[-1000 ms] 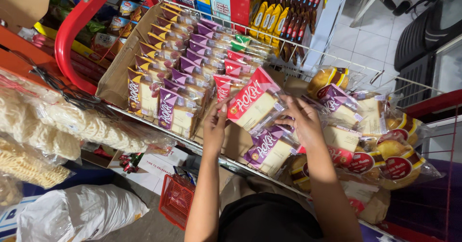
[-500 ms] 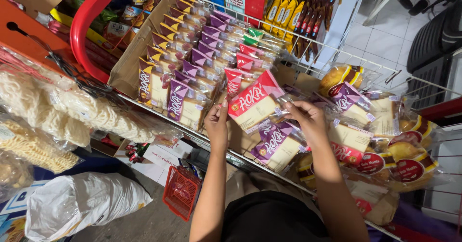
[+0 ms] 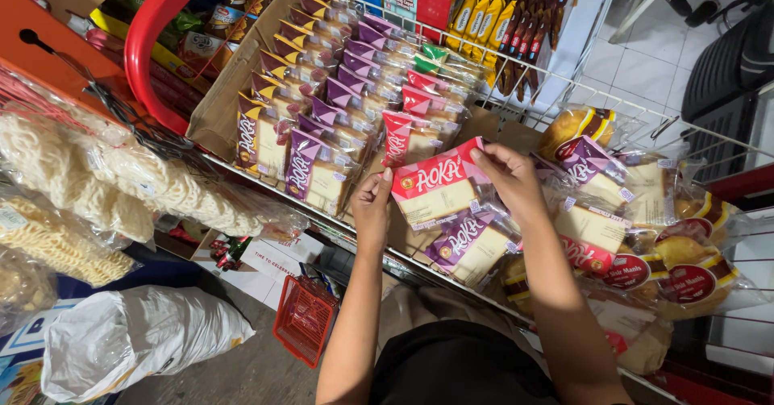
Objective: The person organizes packaged bread products on a wire rack by hand, picking up individual packages and arranging them into rows.
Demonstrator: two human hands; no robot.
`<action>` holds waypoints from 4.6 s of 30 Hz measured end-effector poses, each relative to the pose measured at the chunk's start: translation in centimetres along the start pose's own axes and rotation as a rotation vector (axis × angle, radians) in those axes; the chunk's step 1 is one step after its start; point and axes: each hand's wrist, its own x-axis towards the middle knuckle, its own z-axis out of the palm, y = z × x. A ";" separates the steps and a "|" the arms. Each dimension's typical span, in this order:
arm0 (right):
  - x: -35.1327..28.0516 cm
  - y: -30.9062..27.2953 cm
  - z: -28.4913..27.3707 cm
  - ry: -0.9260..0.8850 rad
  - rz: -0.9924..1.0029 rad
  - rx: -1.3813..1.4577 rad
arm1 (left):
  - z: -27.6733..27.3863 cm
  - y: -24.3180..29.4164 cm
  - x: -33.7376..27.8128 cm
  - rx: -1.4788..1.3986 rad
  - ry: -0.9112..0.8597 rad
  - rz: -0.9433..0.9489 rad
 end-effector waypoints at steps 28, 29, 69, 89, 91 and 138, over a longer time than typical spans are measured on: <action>-1.0 2.6 -1.1 0.296 -0.033 0.232 | 0.4 -0.7 0.5 0.097 -0.182 -0.068; -1.0 2.7 -1.1 0.293 0.016 0.251 | 0.3 -0.7 0.5 0.076 -0.128 -0.066; -0.7 3.1 -1.3 0.262 -0.028 0.240 | 1.6 1.2 -0.1 0.114 -0.007 0.124; 3.4 -4.8 3.0 0.037 -0.274 -0.380 | 2.3 4.1 -1.7 0.510 0.181 0.348; 4.3 -3.9 3.3 0.035 -0.310 -0.511 | 2.1 4.8 -2.1 0.694 0.180 0.464; 5.8 -1.5 3.5 0.116 -0.207 -0.584 | 6.1 0.7 0.4 1.502 -0.101 0.197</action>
